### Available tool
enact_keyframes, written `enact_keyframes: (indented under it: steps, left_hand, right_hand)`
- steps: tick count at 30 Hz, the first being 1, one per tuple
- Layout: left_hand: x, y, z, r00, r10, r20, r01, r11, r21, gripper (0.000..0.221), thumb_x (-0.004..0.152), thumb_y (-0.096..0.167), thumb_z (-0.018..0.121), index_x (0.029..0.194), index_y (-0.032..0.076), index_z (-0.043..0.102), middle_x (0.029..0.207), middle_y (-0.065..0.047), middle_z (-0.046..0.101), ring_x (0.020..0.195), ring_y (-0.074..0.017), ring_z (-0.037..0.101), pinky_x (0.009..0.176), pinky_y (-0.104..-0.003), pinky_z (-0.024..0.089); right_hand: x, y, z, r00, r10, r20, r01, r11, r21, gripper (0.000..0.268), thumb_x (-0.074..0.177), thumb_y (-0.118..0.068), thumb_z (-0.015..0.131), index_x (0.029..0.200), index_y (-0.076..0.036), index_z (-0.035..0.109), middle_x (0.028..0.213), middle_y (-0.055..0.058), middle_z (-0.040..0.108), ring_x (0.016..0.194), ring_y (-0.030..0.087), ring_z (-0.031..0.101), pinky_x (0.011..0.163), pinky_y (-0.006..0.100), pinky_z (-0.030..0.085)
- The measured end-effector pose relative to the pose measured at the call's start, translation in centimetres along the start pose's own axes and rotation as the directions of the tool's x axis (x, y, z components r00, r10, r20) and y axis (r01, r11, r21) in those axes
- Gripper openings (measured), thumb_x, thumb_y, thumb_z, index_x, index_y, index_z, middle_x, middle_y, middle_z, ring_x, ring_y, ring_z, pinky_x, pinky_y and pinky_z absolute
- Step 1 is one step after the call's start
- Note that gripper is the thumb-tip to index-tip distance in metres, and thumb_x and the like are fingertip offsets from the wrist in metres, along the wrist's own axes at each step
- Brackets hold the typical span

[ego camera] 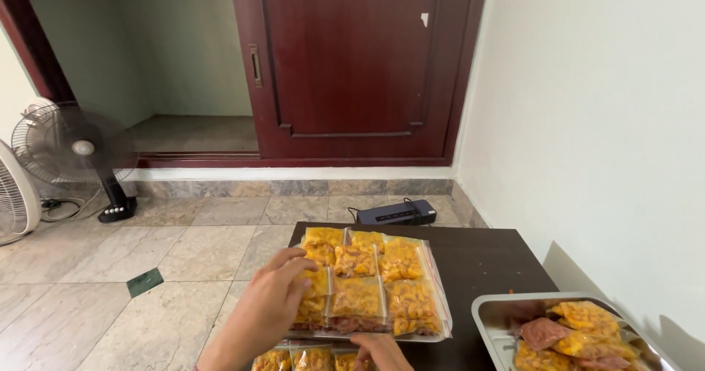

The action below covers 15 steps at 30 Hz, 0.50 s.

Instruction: The person is organizing and inspecting small, sealed plastic bags of food, placing them into a metal tray on a low table.

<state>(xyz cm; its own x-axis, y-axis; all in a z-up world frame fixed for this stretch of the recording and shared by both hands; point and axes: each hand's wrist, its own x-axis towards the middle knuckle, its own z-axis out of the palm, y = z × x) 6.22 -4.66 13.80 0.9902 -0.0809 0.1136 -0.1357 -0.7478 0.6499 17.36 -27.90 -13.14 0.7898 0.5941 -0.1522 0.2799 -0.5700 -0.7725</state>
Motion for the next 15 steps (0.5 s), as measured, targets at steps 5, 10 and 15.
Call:
enact_keyframes:
  steps: [5, 10, 15]
  left_hand:
    - [-0.4, -1.3, 0.8, 0.969, 0.247, 0.017, -0.247, 0.959, 0.142, 0.029, 0.098, 0.013, 0.057, 0.122, 0.018, 0.071, 0.129, 0.005, 0.072, 0.119, -0.0113, 0.066, 0.114, -0.041, 0.045]
    - [-1.5, -1.6, 0.5, 0.941, 0.338, 0.035, -0.338, 0.921, 0.193, 0.028, 0.101, 0.017, 0.054, 0.124, 0.019, 0.068, 0.136, 0.003, 0.065, 0.133, -0.0181, 0.049, 0.117, -0.046, 0.03]
    - [-3.0, -5.0, 1.6, 0.827, 0.517, -0.22, -0.474, 0.852, 0.22, 0.036, 0.097, 0.014, 0.06, 0.133, 0.015, 0.066, 0.145, -0.012, 0.057, 0.142, -0.034, 0.044, 0.114, -0.058, 0.03]
  right_hand:
    - [-1.3, -0.6, -0.6, 1.0, 0.009, 0.02, -0.011, 0.998, 0.065, 0.061, 0.103, -0.028, 0.064, 0.157, -0.015, 0.041, 0.111, 0.002, 0.074, 0.095, 0.01, 0.072, 0.099, 0.022, 0.054]
    - [-0.9, -0.3, -1.3, 0.996, 0.077, 0.038, -0.079, 0.996, 0.038, 0.066, 0.098, -0.038, 0.07, 0.156, -0.018, 0.046, 0.108, -0.002, 0.077, 0.093, 0.007, 0.074, 0.098, 0.021, 0.054]
    - [0.2, 5.1, 0.2, 0.988, -0.08, -0.135, 0.081, 0.997, 0.002, 0.056, 0.095, -0.034, 0.075, 0.147, -0.023, 0.057, 0.104, -0.003, 0.083, 0.093, 0.007, 0.081, 0.099, 0.022, 0.057]
